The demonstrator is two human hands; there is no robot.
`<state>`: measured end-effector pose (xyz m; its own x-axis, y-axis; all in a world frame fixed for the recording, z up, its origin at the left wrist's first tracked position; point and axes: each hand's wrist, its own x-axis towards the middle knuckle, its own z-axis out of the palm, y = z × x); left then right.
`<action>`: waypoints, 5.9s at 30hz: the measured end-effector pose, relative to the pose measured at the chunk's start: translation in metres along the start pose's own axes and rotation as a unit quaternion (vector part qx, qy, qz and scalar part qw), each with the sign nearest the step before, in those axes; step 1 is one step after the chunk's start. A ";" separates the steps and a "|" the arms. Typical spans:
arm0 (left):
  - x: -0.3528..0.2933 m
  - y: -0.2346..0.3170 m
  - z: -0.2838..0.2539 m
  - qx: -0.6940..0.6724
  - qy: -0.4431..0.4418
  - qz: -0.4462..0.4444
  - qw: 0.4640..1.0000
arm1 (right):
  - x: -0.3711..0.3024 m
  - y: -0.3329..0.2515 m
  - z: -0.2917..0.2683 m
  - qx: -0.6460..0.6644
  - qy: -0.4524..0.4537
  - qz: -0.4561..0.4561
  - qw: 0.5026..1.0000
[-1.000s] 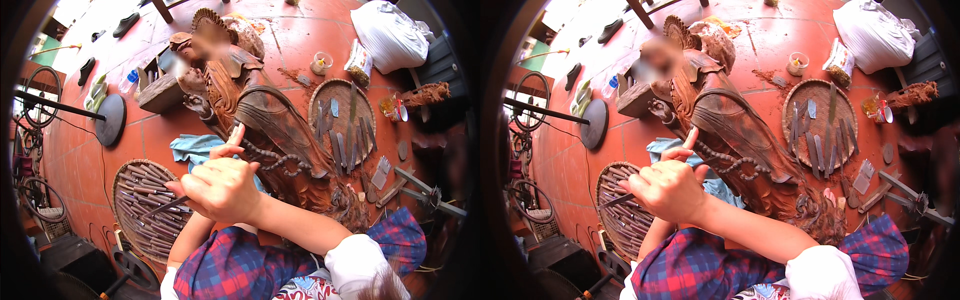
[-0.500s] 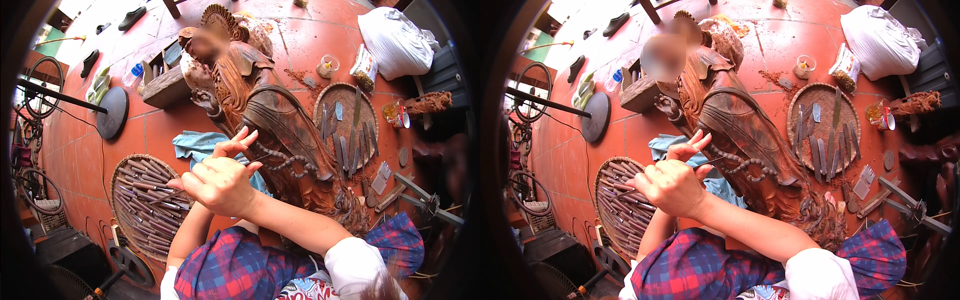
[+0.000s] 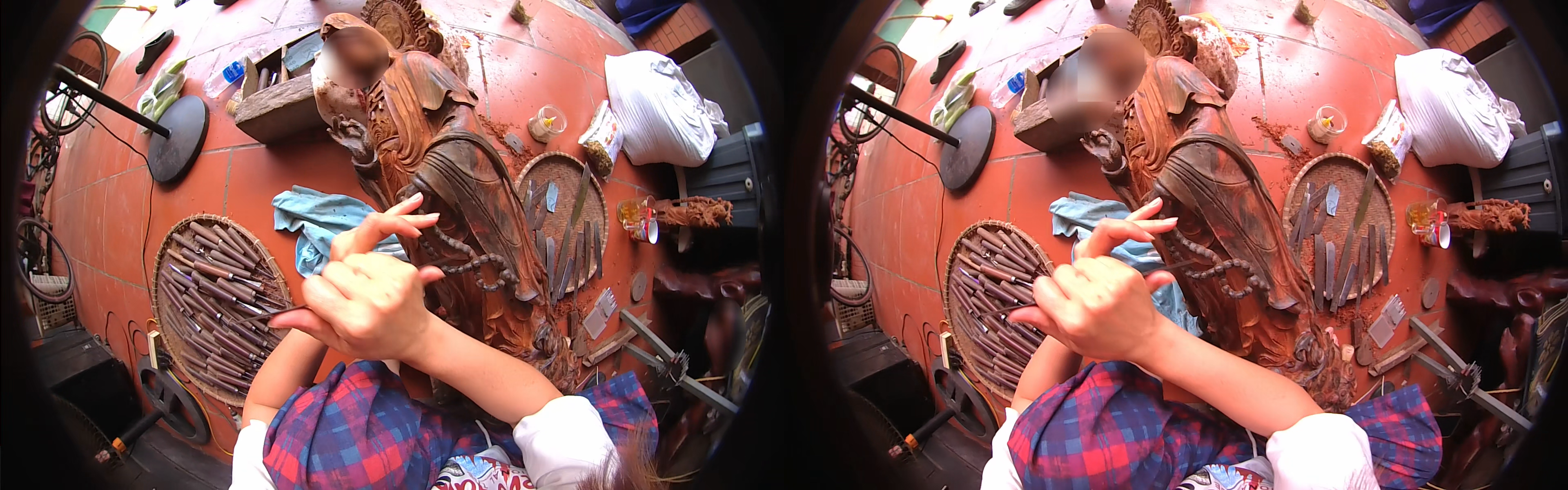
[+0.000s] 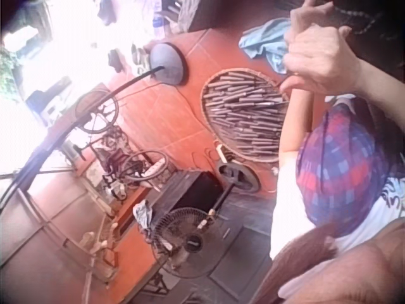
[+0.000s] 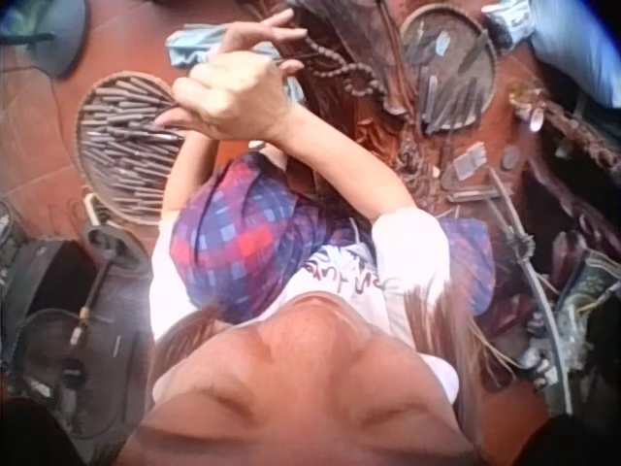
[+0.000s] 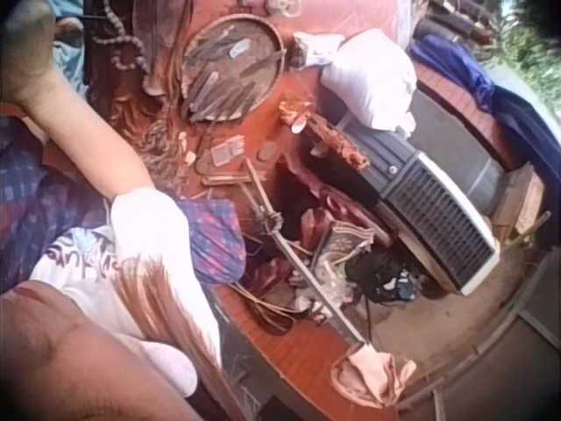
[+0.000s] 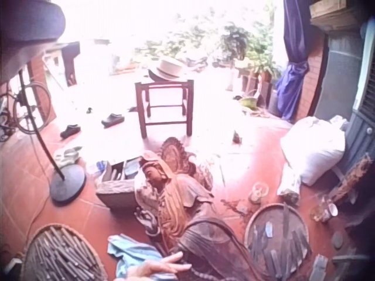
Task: The person is carving a wooden sculpture of a figure, using various chisels and tools to refine the details. They work on different parts of the sculpture, including the hair and clothing, and occasionally wipe away wood shavings.
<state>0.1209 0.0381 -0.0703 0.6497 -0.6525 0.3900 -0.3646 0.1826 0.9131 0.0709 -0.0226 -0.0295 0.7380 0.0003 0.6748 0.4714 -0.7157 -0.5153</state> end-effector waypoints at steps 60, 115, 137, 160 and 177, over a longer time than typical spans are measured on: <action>-0.003 0.009 -0.001 -0.090 -0.008 -0.090 0.992 | 0.030 0.018 -0.019 0.072 -0.026 0.146 0.986; 0.020 0.035 0.017 0.021 0.137 -0.075 0.987 | 0.078 0.054 -0.067 0.480 -0.236 0.263 0.803; -0.001 0.010 0.020 0.091 0.176 -0.031 0.980 | 0.061 0.055 -0.046 0.359 -0.286 0.220 0.861; 0.009 0.000 -0.003 -0.108 0.151 -0.173 0.967 | 0.084 0.074 -0.008 0.405 -0.296 0.268 0.823; 0.040 0.037 0.002 0.143 0.091 -0.205 0.964 | 0.089 0.097 -0.050 0.649 -0.192 0.358 0.643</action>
<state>0.1317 0.0172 -0.0218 0.8751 -0.4821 0.0419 -0.2042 -0.2893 0.9352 0.1581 -0.1275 0.0070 0.9380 0.3452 -0.0330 -0.2334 0.5581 -0.7963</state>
